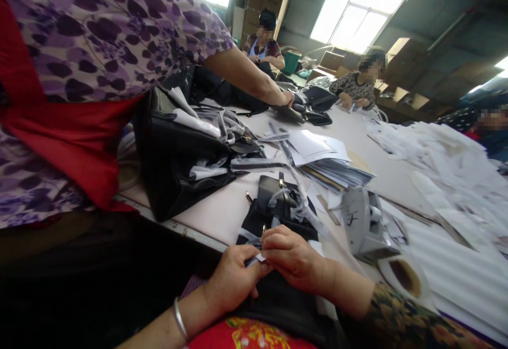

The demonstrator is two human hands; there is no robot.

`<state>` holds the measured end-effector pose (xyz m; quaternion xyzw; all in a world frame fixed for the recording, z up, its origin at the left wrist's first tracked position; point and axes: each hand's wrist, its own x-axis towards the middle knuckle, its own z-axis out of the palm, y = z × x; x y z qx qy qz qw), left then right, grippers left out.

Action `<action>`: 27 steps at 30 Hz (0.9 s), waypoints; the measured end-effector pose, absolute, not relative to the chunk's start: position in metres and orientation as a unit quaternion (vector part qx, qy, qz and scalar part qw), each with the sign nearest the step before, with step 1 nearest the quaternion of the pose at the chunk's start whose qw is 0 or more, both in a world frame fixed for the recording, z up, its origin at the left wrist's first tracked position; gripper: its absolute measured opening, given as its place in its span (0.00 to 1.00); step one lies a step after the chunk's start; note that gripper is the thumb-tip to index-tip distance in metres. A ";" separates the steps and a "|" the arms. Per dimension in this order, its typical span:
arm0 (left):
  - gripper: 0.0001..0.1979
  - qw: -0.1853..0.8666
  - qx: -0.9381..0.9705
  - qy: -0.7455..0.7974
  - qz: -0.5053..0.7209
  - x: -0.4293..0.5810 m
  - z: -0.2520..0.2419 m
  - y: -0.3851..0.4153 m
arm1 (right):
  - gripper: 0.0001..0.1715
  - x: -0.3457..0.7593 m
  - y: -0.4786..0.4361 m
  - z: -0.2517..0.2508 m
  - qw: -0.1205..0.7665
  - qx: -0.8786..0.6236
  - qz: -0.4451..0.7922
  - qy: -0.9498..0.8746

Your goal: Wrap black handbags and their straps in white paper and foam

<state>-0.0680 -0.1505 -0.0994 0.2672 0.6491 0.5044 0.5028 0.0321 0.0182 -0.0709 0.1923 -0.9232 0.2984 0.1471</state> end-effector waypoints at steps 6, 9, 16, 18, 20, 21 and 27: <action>0.17 0.521 0.247 0.646 0.499 -0.070 -0.095 -0.148 | 0.11 0.035 0.022 -0.069 0.099 0.229 0.180 -0.952; 0.17 0.527 0.242 0.639 0.506 -0.070 -0.096 -0.148 | 0.14 0.038 0.022 -0.069 0.090 0.252 0.154 -0.951; 0.19 0.534 0.235 0.634 0.507 -0.072 -0.107 -0.149 | 0.10 0.049 0.021 -0.069 0.135 0.222 0.120 -0.958; 0.19 0.540 0.230 0.626 0.513 -0.073 -0.110 -0.150 | 0.11 0.051 0.018 -0.072 0.158 0.215 0.110 -0.958; 0.20 0.546 0.222 0.614 0.525 -0.074 -0.114 -0.152 | 0.14 0.051 0.016 -0.075 0.170 0.211 0.104 -0.957; 0.20 0.553 0.217 0.603 0.532 -0.075 -0.115 -0.152 | 0.15 0.050 0.015 -0.077 0.171 0.210 0.104 -0.957; 0.19 0.583 0.179 0.545 0.575 -0.077 -0.118 -0.153 | 0.15 0.048 0.016 -0.079 0.199 0.215 0.096 -0.951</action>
